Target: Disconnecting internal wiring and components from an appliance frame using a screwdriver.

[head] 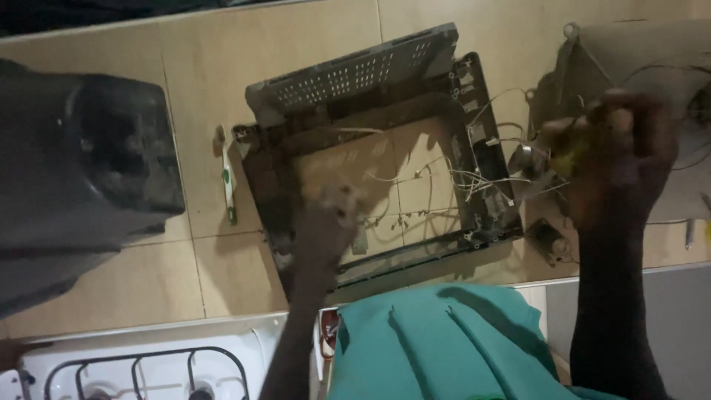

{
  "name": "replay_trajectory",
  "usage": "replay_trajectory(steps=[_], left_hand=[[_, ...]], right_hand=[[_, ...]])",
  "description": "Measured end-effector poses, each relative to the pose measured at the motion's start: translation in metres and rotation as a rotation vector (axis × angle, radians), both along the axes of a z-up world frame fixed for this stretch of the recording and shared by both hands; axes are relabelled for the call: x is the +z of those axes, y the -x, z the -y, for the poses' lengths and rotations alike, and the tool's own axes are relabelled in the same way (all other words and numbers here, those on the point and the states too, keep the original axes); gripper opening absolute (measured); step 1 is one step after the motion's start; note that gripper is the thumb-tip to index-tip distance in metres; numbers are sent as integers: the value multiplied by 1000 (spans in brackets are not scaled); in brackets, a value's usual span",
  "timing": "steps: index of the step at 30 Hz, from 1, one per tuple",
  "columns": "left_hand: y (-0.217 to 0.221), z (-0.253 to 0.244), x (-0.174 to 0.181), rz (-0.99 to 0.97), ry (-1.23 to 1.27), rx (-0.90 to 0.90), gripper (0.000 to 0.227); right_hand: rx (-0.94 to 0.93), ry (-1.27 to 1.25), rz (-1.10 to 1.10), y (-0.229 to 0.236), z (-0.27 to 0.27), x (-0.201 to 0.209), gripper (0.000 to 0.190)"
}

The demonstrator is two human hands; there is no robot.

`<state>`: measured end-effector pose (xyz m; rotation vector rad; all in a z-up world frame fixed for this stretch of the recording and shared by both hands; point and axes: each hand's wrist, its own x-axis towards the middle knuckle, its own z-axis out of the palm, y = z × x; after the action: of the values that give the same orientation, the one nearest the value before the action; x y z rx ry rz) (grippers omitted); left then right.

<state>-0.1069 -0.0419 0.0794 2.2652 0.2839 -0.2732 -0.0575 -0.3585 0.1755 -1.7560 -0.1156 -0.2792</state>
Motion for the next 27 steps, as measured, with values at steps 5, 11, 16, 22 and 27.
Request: replay_trajectory(steps=[5,11,16,22,27], left_hand=[[40,25,-60,62,-244,-192,21],[44,29,-60,34,-138,-229,35],[34,16,-37,83,49,87,47],[-15,-21,20,45,-103,272,34],[-66,-45,-34,18,-42,222,28]], right_hand=[[209,93,-108,-12,-44,29,8],[449,594,-197,-39,-93,23,13],[493,797,54,-73,-143,-7,13],[492,1167,-36,-98,-197,-62,14],[496,1091,-51,-113,-199,-74,14]])
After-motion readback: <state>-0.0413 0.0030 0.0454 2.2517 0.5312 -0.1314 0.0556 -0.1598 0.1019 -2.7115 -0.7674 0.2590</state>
